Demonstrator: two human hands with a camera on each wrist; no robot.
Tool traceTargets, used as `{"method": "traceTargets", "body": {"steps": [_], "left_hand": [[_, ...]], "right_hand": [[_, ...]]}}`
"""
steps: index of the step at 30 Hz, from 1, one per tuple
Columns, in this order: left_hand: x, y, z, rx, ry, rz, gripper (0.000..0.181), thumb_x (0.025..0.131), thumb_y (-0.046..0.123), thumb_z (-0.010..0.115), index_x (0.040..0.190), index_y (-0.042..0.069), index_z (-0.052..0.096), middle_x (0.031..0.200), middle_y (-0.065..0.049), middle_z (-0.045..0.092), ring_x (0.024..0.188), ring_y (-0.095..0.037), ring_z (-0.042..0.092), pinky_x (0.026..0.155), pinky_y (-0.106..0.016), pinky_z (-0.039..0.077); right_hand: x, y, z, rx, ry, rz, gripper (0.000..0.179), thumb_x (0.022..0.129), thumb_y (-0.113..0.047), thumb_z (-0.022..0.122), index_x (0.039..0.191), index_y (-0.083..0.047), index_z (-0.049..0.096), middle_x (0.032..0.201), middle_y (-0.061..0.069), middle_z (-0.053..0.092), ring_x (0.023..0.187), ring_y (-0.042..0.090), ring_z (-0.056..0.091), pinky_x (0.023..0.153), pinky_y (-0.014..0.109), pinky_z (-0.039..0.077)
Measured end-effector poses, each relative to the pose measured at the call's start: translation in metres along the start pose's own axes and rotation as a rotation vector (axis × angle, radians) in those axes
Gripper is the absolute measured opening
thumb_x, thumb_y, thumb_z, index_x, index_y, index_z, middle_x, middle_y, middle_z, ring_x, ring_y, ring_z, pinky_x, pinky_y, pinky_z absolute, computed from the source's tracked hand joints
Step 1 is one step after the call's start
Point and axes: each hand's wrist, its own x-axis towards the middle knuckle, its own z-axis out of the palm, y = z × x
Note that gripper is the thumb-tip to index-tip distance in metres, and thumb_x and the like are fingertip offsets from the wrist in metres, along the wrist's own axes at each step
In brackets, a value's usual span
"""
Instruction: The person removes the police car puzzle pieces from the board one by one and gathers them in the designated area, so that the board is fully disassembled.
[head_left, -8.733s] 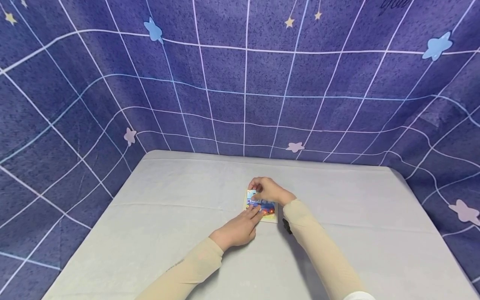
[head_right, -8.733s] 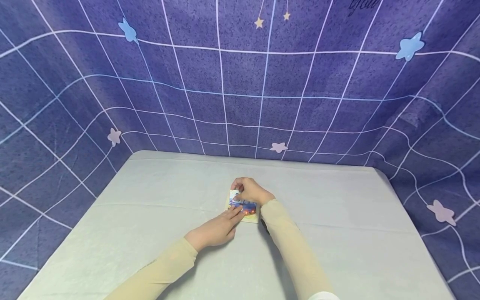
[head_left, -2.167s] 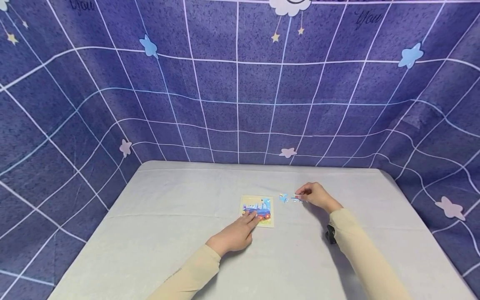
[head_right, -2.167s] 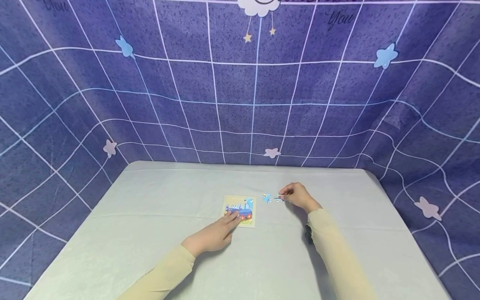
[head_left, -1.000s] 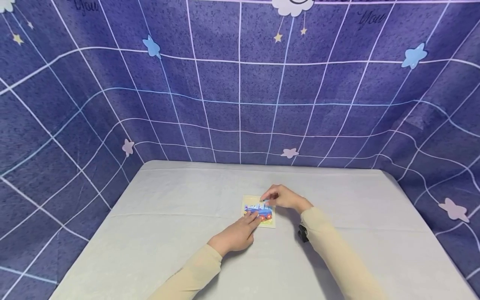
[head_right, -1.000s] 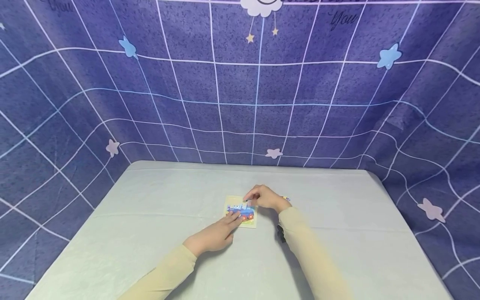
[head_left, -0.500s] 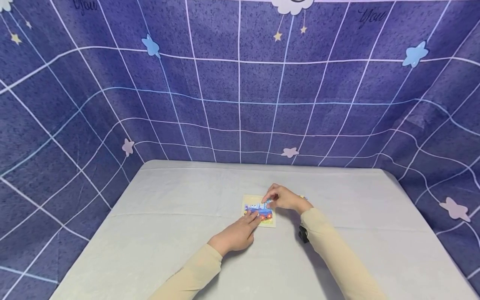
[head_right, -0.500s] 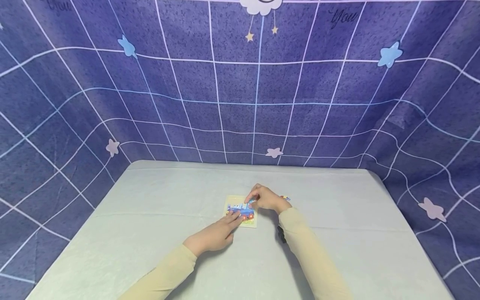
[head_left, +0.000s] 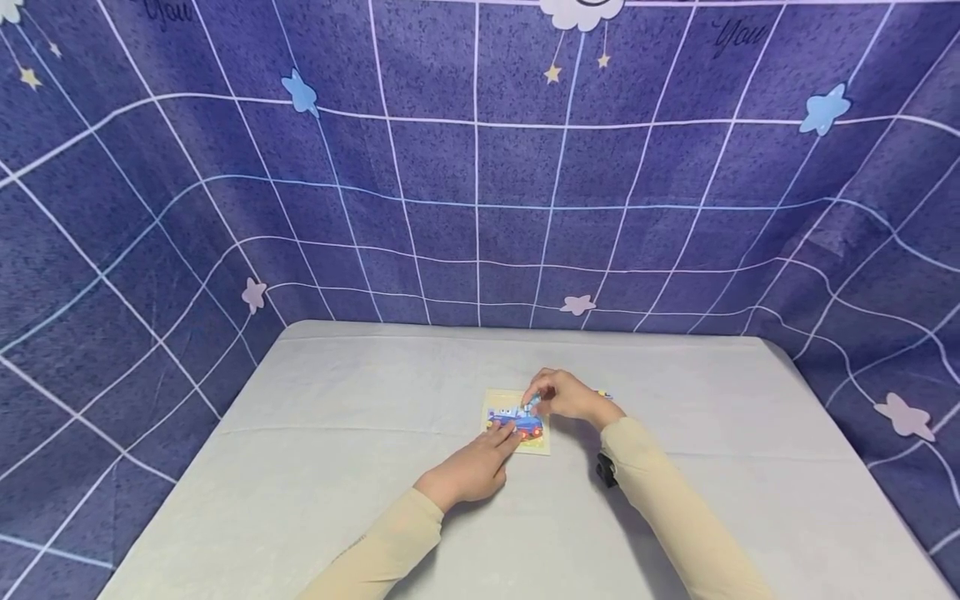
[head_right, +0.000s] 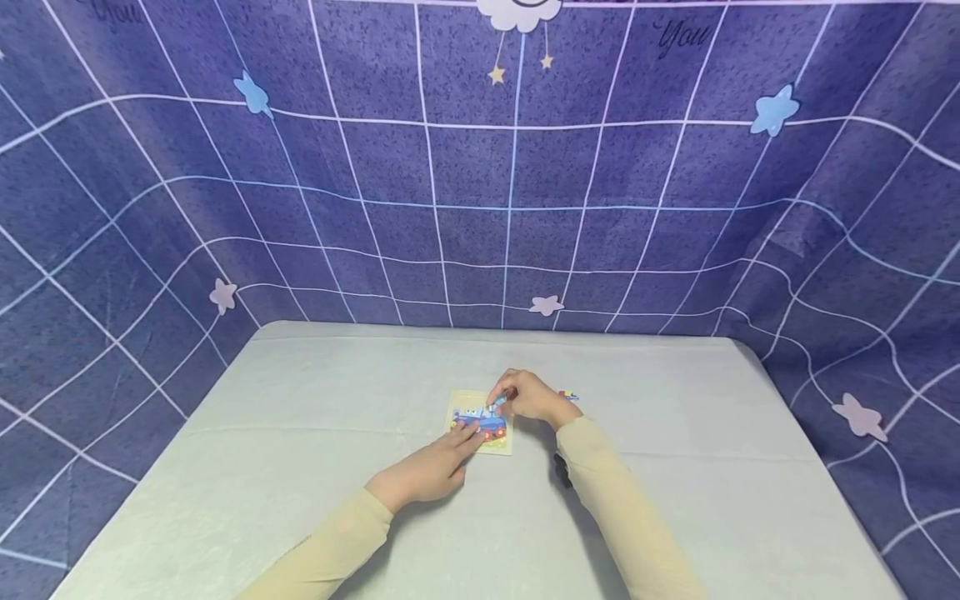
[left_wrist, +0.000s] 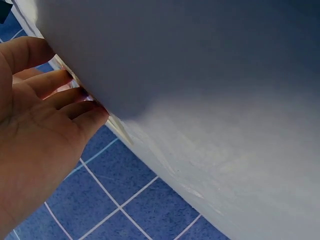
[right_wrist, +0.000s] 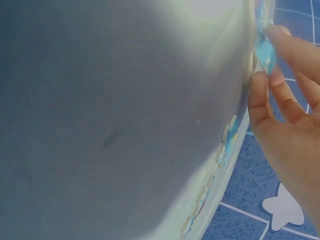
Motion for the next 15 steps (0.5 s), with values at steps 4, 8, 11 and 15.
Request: {"method": "traceTargets", "body": {"steps": [4, 8, 11, 15], "left_hand": [[-0.0003, 0.0001, 0.0002, -0.01, 0.0, -0.011, 0.053, 0.095, 0.009, 0.049, 0.146, 0.0, 0.038, 0.153, -0.019, 0.03, 0.142, -0.036, 0.025, 0.116, -0.044, 0.026], [-0.0004, 0.0, 0.0009, -0.007, 0.008, -0.011, 0.052, 0.095, 0.009, 0.049, 0.145, 0.0, 0.039, 0.153, -0.019, 0.03, 0.142, -0.036, 0.026, 0.115, -0.043, 0.027], [-0.0001, -0.0003, 0.0017, -0.003, 0.013, -0.013, 0.051, 0.095, 0.009, 0.049, 0.144, 0.0, 0.041, 0.153, -0.019, 0.031, 0.142, -0.036, 0.026, 0.115, -0.043, 0.027], [0.0001, -0.0003, 0.0021, -0.004, 0.011, -0.018, 0.05, 0.096, 0.009, 0.048, 0.145, 0.0, 0.041, 0.153, -0.018, 0.03, 0.142, -0.036, 0.026, 0.115, -0.044, 0.027]], "right_hand": [[-0.0002, -0.0004, -0.0004, 0.016, 0.02, -0.002, 0.018, 0.079, 0.005, 0.071, 0.094, -0.004, 0.071, 0.096, 0.011, 0.064, 0.083, 0.02, 0.055, 0.076, 0.03, 0.05], [-0.001, -0.0003, -0.0005, 0.055, 0.047, 0.004, 0.023, 0.078, 0.01, 0.069, 0.098, -0.001, 0.066, 0.093, 0.014, 0.064, 0.08, 0.019, 0.055, 0.072, 0.029, 0.049], [-0.0014, 0.0002, -0.0003, 0.085, 0.063, 0.009, 0.026, 0.078, 0.011, 0.067, 0.102, 0.001, 0.065, 0.092, 0.015, 0.063, 0.08, 0.02, 0.054, 0.07, 0.028, 0.048], [-0.0028, 0.0009, -0.0007, 0.103, 0.069, 0.011, 0.027, 0.079, 0.012, 0.065, 0.105, 0.002, 0.066, 0.092, 0.017, 0.064, 0.078, 0.021, 0.054, 0.067, 0.026, 0.047]]}}
